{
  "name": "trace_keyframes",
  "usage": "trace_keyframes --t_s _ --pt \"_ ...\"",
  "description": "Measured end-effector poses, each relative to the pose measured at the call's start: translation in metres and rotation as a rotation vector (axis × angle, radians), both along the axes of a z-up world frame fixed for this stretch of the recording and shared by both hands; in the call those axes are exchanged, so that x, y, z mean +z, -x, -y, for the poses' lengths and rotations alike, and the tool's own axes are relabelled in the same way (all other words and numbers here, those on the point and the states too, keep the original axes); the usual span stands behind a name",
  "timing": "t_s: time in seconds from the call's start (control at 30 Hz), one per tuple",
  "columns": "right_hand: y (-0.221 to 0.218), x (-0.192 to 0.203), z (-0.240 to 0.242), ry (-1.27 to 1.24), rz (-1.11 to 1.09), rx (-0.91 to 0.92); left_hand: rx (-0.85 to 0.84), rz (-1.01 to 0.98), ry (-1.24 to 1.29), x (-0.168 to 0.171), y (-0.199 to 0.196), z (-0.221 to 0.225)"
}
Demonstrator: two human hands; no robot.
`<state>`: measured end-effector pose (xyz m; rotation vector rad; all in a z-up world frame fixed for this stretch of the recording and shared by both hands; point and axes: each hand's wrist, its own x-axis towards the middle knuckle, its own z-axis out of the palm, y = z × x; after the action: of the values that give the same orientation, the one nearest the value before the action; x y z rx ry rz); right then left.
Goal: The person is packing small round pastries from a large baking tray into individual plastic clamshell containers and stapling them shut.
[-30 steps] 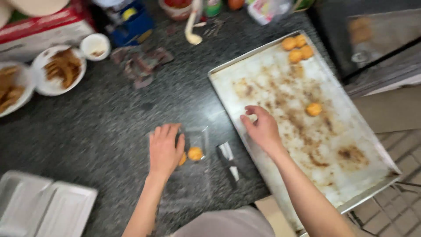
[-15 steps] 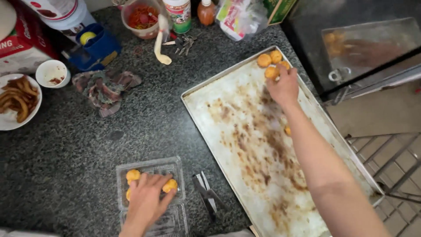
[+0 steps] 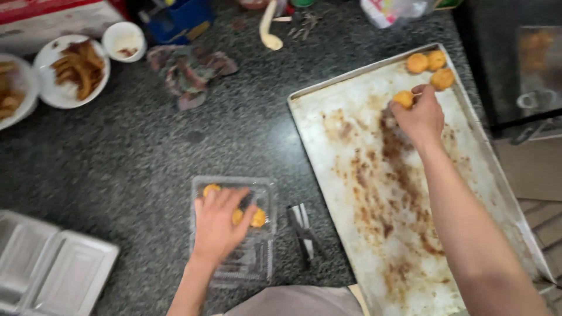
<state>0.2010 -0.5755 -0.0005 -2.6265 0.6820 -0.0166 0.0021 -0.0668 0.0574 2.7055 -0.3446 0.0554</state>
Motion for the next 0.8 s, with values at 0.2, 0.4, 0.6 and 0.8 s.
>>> trace_keyframes --t_s 0.2,0.4,0.6,0.8 --pt "0.087 0.041 -0.139 -0.397 0.105 0.117 0.394 0.136 0.115 -0.006 -0.012 -0.062" --pt "0.165 0.074 -0.285 -0.430 -0.098 0.223 0.587 -0.478 0.380 -0.087 0.022 -0.111" --pt "0.195 0.062 -0.368 -0.164 -0.148 0.444 0.547 -0.480 0.479 -0.101 0.044 -0.100" --pt "0.201 0.032 -0.401 0.003 -0.088 0.481 0.476 -0.572 0.478 -0.042 0.045 -0.098"
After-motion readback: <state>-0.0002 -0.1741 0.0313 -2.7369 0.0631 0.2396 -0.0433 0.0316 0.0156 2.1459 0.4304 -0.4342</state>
